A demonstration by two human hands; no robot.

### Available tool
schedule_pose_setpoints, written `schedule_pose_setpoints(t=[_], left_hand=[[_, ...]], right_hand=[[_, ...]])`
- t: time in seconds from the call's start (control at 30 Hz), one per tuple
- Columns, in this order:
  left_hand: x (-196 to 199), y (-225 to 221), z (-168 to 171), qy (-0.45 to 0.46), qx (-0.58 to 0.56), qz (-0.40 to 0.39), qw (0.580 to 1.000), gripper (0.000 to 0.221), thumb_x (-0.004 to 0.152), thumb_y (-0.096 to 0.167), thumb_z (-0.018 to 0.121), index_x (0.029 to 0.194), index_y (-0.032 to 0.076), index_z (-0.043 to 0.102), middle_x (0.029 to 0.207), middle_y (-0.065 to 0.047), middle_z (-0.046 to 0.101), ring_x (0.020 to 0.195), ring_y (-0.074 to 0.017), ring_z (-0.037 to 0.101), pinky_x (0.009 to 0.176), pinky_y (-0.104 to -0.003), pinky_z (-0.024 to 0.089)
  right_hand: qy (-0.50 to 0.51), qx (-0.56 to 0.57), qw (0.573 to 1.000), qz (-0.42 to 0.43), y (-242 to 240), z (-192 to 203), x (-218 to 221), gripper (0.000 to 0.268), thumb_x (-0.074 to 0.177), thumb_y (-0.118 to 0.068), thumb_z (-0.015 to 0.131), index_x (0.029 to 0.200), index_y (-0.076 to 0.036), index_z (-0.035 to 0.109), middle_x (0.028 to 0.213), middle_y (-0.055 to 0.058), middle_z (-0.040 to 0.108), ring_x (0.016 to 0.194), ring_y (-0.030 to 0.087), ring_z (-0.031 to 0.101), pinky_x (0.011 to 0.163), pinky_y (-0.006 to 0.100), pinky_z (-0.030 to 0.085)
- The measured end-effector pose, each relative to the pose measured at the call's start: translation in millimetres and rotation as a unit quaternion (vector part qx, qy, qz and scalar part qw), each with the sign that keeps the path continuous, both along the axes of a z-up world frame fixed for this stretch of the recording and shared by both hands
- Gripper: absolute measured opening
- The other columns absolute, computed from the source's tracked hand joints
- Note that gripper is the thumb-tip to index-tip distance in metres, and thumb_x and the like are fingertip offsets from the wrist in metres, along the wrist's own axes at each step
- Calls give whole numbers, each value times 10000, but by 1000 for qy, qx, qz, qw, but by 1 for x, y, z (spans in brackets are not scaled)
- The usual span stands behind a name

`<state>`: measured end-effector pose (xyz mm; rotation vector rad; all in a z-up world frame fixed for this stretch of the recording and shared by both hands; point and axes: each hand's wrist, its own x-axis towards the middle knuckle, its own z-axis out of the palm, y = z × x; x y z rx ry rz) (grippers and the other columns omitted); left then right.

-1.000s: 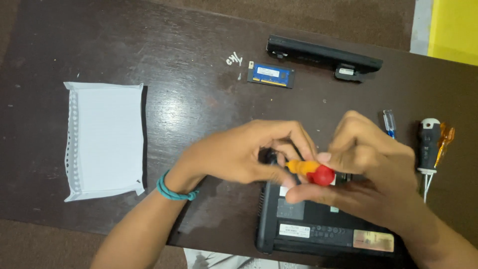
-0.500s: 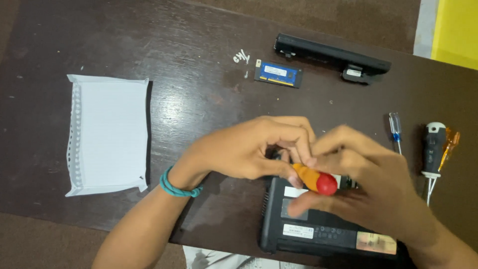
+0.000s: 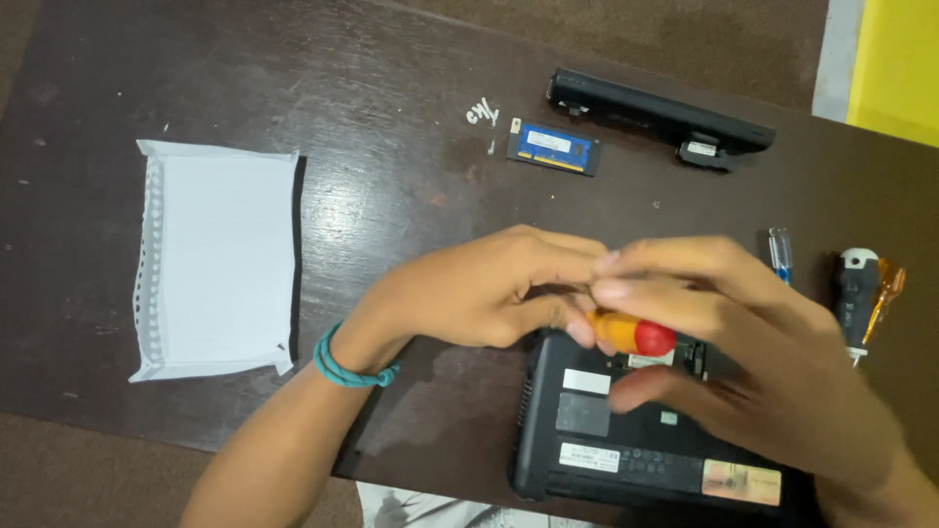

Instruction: Attaching a keyboard to a laptop and securing it with screws using a screwdriver

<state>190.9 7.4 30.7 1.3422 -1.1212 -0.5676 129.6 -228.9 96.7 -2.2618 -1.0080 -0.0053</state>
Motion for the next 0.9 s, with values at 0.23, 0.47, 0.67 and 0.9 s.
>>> schedule_pose_setpoints(t=[0.23, 0.47, 0.67, 0.9], left_hand=[[-2, 0, 2, 56, 31, -54, 996, 465, 968, 130, 694, 1385, 106, 488, 1378, -115, 689, 1299, -269, 703, 1143, -389, 587], [-2, 1, -5, 9, 11, -23, 1000, 324, 1051, -83, 460, 1309, 62, 593, 1239, -117, 578, 1082, -257, 738, 923, -314, 612], [0, 6, 5, 151, -19, -16, 988, 209, 945, 21, 721, 1081, 85, 576, 1049, -63, 654, 961, -164, 748, 851, -245, 605], [2, 3, 2, 13, -2, 7, 1000, 108, 1034, -8, 442, 1097, 78, 453, 1039, -104, 786, 1039, -185, 765, 930, -332, 588]], right_hand=[[7, 67, 992, -103, 14, -7, -11, 423, 693, -169, 951, 1025, -90, 702, 876, -6, 707, 717, 95, 621, 759, 253, 512], [75, 22, 996, -31, 7, 12, -9, 477, 784, -113, 797, 1236, -90, 644, 1210, 69, 719, 1035, 163, 770, 922, 240, 686], [0, 67, 992, -107, 17, -11, -13, 425, 682, -174, 940, 951, -43, 638, 905, 83, 683, 740, 129, 677, 683, 225, 550], [36, -80, 996, -18, 0, 12, -7, 811, 772, -231, 811, 1498, -146, 460, 1393, 72, 651, 1286, 242, 651, 1083, 360, 487]])
